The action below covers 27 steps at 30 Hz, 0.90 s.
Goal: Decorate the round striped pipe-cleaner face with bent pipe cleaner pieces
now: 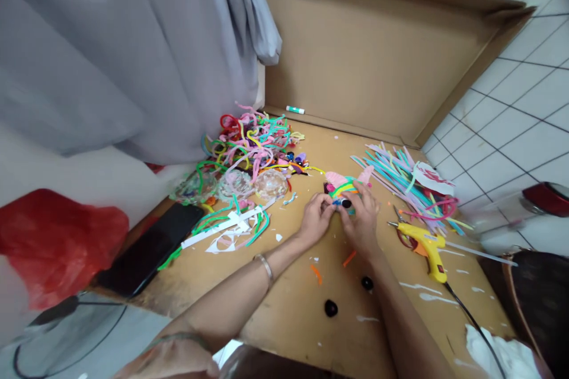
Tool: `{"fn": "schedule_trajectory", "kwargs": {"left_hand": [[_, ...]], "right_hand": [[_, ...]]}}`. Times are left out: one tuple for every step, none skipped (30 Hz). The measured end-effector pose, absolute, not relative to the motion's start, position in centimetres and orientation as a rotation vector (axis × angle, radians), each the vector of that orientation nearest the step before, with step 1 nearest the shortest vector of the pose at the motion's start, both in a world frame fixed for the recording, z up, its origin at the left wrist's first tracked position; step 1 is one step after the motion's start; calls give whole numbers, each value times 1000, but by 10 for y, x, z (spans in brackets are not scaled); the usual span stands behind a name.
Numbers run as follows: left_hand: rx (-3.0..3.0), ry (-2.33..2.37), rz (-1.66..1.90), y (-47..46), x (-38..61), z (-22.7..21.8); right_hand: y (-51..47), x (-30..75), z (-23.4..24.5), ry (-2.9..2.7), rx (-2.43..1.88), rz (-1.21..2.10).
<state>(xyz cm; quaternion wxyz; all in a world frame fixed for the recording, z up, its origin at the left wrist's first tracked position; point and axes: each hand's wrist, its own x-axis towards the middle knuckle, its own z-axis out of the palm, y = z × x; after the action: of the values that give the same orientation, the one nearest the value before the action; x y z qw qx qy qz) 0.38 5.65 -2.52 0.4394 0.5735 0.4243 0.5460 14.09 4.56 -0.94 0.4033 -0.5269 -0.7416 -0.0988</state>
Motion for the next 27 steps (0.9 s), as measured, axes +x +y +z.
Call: {"fn": "schedule_trajectory", "kwargs": {"left_hand": [[1381,1038,1365,56,3,-26],[1329,1020,1370,55,2,-27],[1275,1002,1373,55,1,-27],[1225,990,1373,54,0,-28],[1181,980,1373,54,-1,-28],[1144,970,1371,54,-2,-28],[1112,955,1367,54,-3,-28],[1084,938,1362,54,-4,-28],[1059,920,1359,55,-5,-27],[1036,906,1357,55,-7,-27],[1017,898,1358,55,-8,-26],[1002,892,1361,55,-9,-25],[989,889,1366,55,-10,-25],[980,886,1368,54,-10,-24],[974,882,1367,53,-11,-23],[972,877,1363,52,-12,-22],[972,872,1358,51,-12,-20],[974,866,1352,49,-12,-19],[976,860,1345,47,-12,-18],[978,852,1338,45,-12,-17],[982,842,1331,43,-12,-16],[988,830,1320,41,-12,-15],[996,820,1307,38,-11,-14],[1005,813,1292,36,-11,-13],[1014,810,1276,34,-10,-12],[1026,812,1258,32,-10,-11],[1040,820,1239,29,-9,-10]], "right_hand": [[45,141,-9,-1873,-1346,-246],[45,141,-8,-1874,-1365,-247],[44,140,-8,-1876,-1386,-249],[44,140,-8,-1879,-1405,-253],[44,140,-7,-1885,-1417,-253],[44,139,-7,-1893,-1427,-248],[44,139,-7,-1901,-1432,-242],[44,138,-7,-1905,-1435,-235],[44,138,-7,-1907,-1439,-230],[43,139,-6,-1904,-1441,-227],[43,139,-6,-1898,-1440,-226],[42,139,-5,-1889,-1435,-227],[41,140,-3,-1880,-1426,-225],[39,140,-1,-1870,-1410,-222],[37,140,2,-1858,-1390,-216],[34,139,5,-1844,-1368,-205],[30,138,9,-1828,-1342,-186],[27,136,12,-1813,-1318,-157],[23,134,15,-1801,-1293,-120],[19,132,17,-1796,-1270,-76],[15,129,18,-1798,-1256,-37],[11,127,18,-1802,-1255,-6],[7,124,17,-1803,-1263,20],[4,122,16,-1797,-1277,41],[1,121,15,-1784,-1292,67],[-2,120,13,-1760,-1304,102],[-4,119,12,-1733,-1309,144]]}}
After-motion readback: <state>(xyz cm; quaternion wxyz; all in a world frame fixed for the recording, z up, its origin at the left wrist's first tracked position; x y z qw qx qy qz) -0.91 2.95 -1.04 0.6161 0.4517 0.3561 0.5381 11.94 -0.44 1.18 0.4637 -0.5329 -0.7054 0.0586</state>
